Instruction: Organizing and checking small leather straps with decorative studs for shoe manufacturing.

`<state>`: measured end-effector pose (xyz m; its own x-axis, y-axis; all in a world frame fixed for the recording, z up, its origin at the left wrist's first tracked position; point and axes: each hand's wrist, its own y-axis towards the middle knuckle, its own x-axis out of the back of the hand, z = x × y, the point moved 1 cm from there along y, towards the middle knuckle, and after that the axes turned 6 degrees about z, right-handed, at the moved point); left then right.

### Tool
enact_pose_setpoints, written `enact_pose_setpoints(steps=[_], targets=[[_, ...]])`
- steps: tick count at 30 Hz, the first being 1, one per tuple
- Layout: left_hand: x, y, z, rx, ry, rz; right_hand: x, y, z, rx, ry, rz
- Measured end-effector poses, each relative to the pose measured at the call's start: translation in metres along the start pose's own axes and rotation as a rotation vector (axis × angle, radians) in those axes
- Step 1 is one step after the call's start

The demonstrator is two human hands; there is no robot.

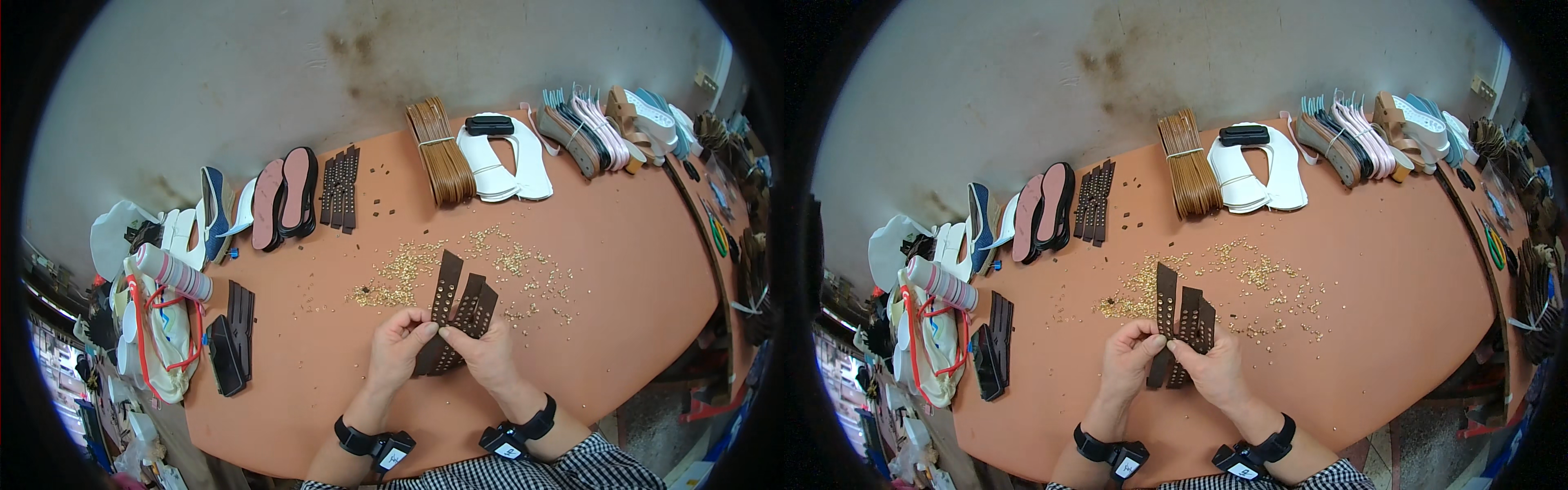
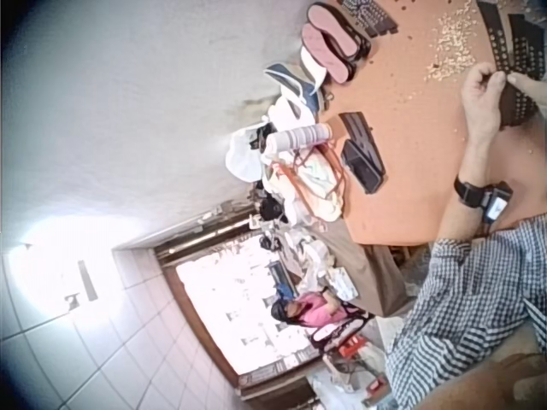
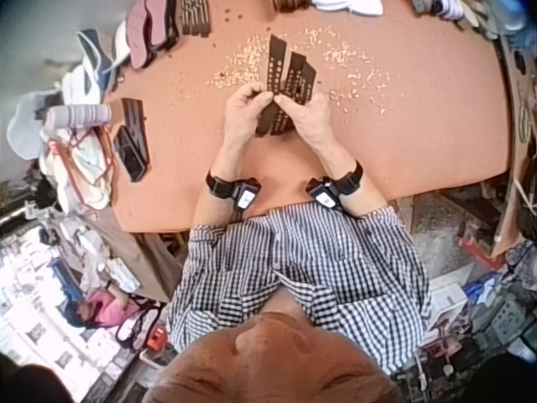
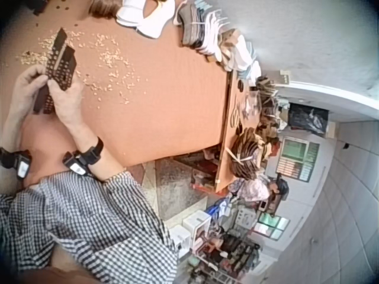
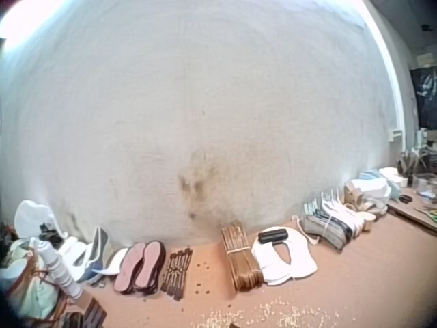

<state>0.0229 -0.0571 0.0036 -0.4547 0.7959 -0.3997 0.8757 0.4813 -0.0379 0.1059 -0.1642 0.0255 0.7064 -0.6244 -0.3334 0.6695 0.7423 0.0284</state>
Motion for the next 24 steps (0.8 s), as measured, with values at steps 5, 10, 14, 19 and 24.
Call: enact_pose_setpoints(steps=[5,10,14,19,24], targets=[[0.000,0.000,0.000,0.022,-0.025,-0.027,0.002,0.002,-0.001,-0.033,0.010,0.017],[-0.001,0.000,-0.003,0.070,-0.064,-0.027,0.006,0.005,-0.004,-0.103,0.167,0.045],[0.001,0.000,-0.002,0.051,-0.084,-0.025,0.003,0.004,-0.003,-0.110,0.145,0.029],[0.006,0.002,-0.001,0.111,-0.189,0.021,0.003,0.004,-0.003,-0.179,0.299,0.028],[0.011,0.003,0.000,0.136,-0.180,0.057,0.002,0.002,-0.003,-0.195,0.266,0.013]])
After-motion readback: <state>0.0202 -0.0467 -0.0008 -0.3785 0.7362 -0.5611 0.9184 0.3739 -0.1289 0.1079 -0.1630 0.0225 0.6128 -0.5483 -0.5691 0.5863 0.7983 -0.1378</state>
